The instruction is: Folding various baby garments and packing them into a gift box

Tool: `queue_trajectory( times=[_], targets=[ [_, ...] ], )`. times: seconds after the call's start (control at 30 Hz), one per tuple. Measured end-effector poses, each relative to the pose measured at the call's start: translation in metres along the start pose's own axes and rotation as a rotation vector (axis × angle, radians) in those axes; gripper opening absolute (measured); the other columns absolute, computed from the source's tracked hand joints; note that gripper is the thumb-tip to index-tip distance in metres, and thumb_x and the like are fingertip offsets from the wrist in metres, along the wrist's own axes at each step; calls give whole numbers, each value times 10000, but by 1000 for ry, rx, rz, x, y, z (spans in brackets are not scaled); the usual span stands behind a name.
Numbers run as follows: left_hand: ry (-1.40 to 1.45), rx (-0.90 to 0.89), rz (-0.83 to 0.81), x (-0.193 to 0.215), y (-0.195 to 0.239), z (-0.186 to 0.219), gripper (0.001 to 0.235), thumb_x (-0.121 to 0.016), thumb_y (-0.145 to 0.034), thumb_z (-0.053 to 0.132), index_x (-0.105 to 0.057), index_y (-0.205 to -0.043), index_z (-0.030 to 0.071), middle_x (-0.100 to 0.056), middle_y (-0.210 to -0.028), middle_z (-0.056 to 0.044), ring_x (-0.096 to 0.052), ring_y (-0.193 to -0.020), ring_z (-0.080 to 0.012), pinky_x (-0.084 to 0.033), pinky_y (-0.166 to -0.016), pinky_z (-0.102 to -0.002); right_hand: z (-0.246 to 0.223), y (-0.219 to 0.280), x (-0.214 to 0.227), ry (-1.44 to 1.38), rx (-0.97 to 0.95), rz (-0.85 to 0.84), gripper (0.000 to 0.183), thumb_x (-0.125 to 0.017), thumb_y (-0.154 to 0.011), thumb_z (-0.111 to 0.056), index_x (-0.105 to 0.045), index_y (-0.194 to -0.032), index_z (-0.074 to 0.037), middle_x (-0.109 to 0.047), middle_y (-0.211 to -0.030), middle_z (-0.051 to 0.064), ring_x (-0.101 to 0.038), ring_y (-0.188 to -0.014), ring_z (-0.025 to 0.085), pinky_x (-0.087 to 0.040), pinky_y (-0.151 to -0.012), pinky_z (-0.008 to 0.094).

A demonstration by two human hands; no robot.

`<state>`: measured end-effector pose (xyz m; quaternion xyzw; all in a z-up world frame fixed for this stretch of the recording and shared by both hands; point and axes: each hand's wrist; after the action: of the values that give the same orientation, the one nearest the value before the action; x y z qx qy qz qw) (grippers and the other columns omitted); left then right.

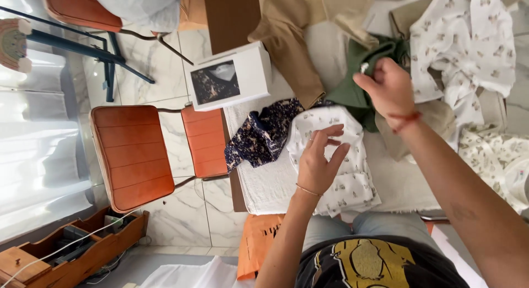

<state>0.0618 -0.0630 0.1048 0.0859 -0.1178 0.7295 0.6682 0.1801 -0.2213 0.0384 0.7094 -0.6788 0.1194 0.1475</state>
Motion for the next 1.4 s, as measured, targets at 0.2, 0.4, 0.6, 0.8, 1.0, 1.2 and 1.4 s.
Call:
queue_trajectory(
  times=[0.2, 0.4, 0.6, 0.8, 1.0, 1.2, 1.4],
  targets=[
    [32, -57, -73, -12, -43, 49, 416, -637, -736, 223, -463, -1087, 81, -524, -1105, -46, -554, -951, -138, -496, -720, -292, -98, 44, 50, -229, -173, -80, 57, -467, -902, -59, -491, -938, -21, -523, -738, 20, -461, -698, 51, -413, -621, 185],
    [63, -218, -116, -15, -52, 77, 289, -561, -832, 70, -495, -1111, 94, -594, -946, -26, -586, -837, -120, -438, -860, -248, -147, 53, 87, -166, -271, -62, 212, -492, -879, -172, -555, -1058, -76, -539, -855, -25, -461, -772, 47, -395, -692, 182],
    [160, -282, -132, -7, -61, 100, 589, -683, -705, 206, -364, -1173, 43, -450, -1233, -121, -451, -1185, -241, -354, -1041, -332, -184, 67, 111, 324, 182, -357, 399, -628, -701, -138, -535, -1087, -95, -650, -901, 0, -631, -690, 80, -520, -643, 180],
    [388, -231, -296, -7, -55, 106, 406, -597, -818, 232, -425, -1155, 85, -521, -1121, -44, -507, -1051, -143, -423, -935, -262, -220, 59, 134, 565, 558, -391, 269, -626, -705, -172, -601, -968, -122, -632, -863, -2, -577, -746, 124, -504, -604, 226],
    [538, -175, -321, 3, -50, 132, 321, -513, -901, 181, -419, -1193, 86, -480, -1119, 8, -449, -1035, -79, -379, -936, -205, -254, 66, 130, 453, 582, -242, 157, -656, -700, 39, -599, -846, 56, -577, -1148, 170, -539, -1084, 274, -410, -901, 358],
    [234, -15, 275, 5, -22, 132, 208, -549, -797, 245, -426, -829, 81, -456, -820, -36, -480, -778, -132, -441, -752, -262, -258, 78, 127, 410, 415, -166, 182, -656, -754, 85, -651, -929, 40, -597, -979, 153, -560, -900, 219, -422, -747, 292],
    [425, 456, -306, -7, -23, 67, 834, -276, -717, 619, -262, -1301, 23, -303, -1346, -177, -284, -1253, -275, -249, -1017, -400, -257, 83, 119, 243, 341, -247, 232, -625, -724, 121, -595, -954, 119, -533, -998, 212, -556, -928, 255, -472, -757, 282]
  ],
)
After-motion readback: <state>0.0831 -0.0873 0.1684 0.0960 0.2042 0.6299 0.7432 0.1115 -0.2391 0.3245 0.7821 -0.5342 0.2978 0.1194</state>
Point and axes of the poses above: each hand's wrist, its own y-axis away from the middle knuckle, its own x-axis out of the back of the hand, z = x × y
